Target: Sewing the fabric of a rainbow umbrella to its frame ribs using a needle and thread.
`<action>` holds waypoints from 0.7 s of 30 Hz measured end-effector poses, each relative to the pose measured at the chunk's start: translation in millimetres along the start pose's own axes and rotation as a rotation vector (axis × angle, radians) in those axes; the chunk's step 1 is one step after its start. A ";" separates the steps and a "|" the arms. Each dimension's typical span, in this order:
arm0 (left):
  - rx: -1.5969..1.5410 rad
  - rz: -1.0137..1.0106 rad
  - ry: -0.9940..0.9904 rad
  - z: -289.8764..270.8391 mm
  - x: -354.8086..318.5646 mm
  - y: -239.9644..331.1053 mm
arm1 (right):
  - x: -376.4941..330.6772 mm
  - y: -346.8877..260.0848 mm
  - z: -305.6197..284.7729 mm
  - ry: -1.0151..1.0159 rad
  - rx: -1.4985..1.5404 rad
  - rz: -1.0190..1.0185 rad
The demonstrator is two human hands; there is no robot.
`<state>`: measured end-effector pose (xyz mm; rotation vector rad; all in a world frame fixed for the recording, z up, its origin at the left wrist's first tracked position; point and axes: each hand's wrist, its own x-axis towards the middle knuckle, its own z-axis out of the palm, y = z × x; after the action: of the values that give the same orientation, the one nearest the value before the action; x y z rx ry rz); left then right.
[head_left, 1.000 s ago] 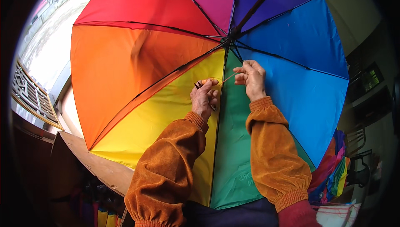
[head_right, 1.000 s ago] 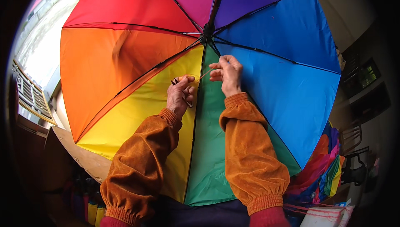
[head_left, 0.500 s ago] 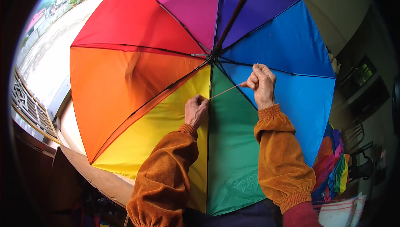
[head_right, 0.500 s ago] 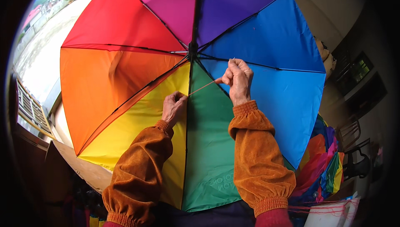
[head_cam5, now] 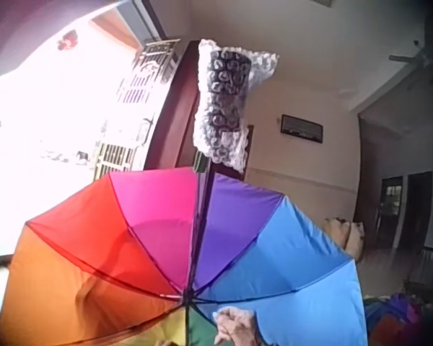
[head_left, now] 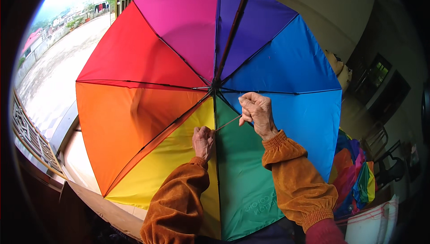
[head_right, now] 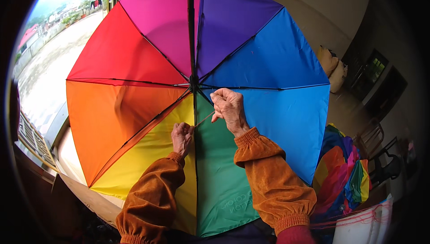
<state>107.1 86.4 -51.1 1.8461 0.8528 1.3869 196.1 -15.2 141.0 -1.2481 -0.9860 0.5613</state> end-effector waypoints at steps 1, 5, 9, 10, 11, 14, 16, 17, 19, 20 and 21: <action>0.001 -0.002 -0.001 0.9 1.3 1.2 | -0.2 -2.0 3.0 0.005 0.008 -0.002; 0.018 -0.030 -0.001 -6.0 -3.0 -2.9 | 12.9 -37.5 11.1 0.032 0.071 -0.091; -0.056 -0.109 -0.075 -1.8 3.8 -7.0 | 28.4 -57.0 12.4 0.071 0.076 -0.193; -0.123 -0.166 -0.139 -1.1 4.2 -12.0 | 31.4 -54.4 14.4 0.064 0.081 -0.212; -0.123 -0.188 -0.146 -2.6 5.5 -3.5 | 34.9 -54.3 15.8 0.065 0.076 -0.190; -0.409 -0.156 -0.050 -5.5 4.5 11.9 | 46.7 -49.6 23.6 0.035 0.029 -0.262; -0.343 -0.025 -0.035 -6.0 5.8 12.7 | 56.5 -47.1 26.1 0.009 0.011 -0.270; -0.308 0.043 -0.027 -7.5 7.5 13.1 | 60.9 -46.4 27.6 -0.014 -0.005 -0.287; -0.310 -0.026 -0.048 -8.7 6.3 12.2 | 63.5 -38.1 27.8 -0.034 -0.030 -0.289; -0.309 -0.082 -0.066 -10.2 6.2 11.5 | 64.5 -33.9 28.6 -0.011 -0.069 -0.245; -0.308 -0.138 -0.082 -11.2 6.1 9.5 | 65.4 -29.5 30.0 0.010 -0.108 -0.202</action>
<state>98.6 87.5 -37.6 1.5681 0.6693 1.2682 198.4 45.7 189.4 -1.2281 -1.1312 0.3479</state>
